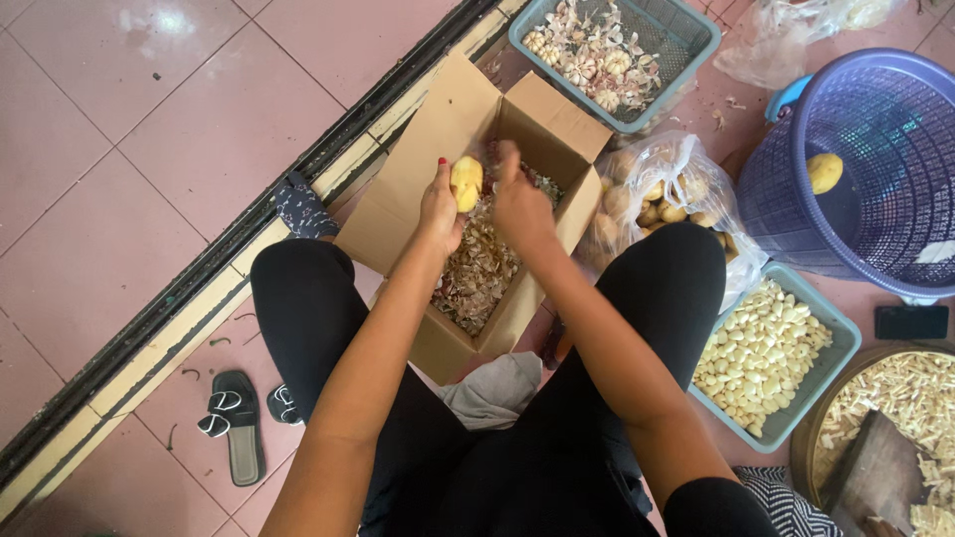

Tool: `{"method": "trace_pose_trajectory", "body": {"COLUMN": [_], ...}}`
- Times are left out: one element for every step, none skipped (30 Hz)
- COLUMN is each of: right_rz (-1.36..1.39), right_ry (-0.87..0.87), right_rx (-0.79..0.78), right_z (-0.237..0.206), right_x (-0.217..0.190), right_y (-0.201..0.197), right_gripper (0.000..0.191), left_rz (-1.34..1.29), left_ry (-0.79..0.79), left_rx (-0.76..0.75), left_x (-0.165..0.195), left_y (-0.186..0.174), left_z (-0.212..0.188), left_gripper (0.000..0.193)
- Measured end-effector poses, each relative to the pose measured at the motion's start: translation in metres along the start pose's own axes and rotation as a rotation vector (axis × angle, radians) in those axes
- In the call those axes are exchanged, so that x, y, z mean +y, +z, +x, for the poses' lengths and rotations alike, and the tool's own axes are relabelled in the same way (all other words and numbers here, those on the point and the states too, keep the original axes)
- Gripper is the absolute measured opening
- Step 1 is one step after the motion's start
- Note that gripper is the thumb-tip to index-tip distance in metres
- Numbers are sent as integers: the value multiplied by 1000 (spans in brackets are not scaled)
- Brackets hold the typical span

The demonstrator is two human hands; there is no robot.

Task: The person sits on the floor and peels potatoes with a knife, dropping the peels into a cardboard box. They handle multiple potatoes one at a time, rotating them to remove the skin.

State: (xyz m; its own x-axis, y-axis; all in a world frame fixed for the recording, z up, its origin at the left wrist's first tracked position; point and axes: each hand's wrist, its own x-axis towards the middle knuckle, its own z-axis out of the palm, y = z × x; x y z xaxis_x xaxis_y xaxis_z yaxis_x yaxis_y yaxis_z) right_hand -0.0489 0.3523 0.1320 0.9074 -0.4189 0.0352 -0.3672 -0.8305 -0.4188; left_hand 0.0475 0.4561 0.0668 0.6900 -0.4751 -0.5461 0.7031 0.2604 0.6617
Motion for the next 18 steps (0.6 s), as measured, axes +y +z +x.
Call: {"method": "trace_pose_trajectory", "body": {"right_rz": [44,89,155,218,281,276,273,270,214,157,100,96,92,87,103,120,136,155], "right_ry": [30,59,35,9,-20,-63,-105,-144,-146,-149,-156,-161,-166,-171,-142,-117,-92,-110], "right_rx": [14,28,13,-2,-17,-58,-101,-142,-155,-169,-180,-158,-136,-116,-133,-148,-160,-152], "right_z": [3,4,3,0,-2,-6,-12,-17,-19,-21,-22,-22,-22,-22,-22,-21,-20,-20], "right_x": [7,10,10,10,8,4,-4,-11,-18,-24,-27,-30,-32,-33,-34,-34,-34,-34], "right_y": [-4,-7,-9,-13,-17,-19,-19,-20,-21,-21,-22,-23,-24,-24,-25,-25,-25,-25], "right_gripper": [75,78,74,71,67,70,72,75,79,84,88,91,94,96,95,94,92,91], "left_rz": [-2,-4,-7,-13,-35,-57,-77,-84,-91,-98,-86,-73,-60,-16,27,69,45,22], "left_ry": [-27,-43,-59,-73,-42,-10,21,22,22,22,35,49,63,78,94,113,150,184], "left_rx": [18,43,65,86,42,-1,-43,1,45,89,79,69,60,68,79,91,79,67], "left_x": [-2,-3,-2,-2,-2,-3,-3,-3,-3,-4,-5,-5,-4,-4,-5,-4,-3,-3], "left_y": [-1,-4,-8,-9,-10,-12,-13,-13,-11,-10,-9,-8,-7,-6,-6,-6,-5,-5], "left_z": [1,1,1,1,2,3,5,6,8,8,8,7,6,4,2,0,-2,-3], "left_gripper": [53,58,62,67,64,62,59,51,43,36,35,34,33,33,33,32,33,33]}}
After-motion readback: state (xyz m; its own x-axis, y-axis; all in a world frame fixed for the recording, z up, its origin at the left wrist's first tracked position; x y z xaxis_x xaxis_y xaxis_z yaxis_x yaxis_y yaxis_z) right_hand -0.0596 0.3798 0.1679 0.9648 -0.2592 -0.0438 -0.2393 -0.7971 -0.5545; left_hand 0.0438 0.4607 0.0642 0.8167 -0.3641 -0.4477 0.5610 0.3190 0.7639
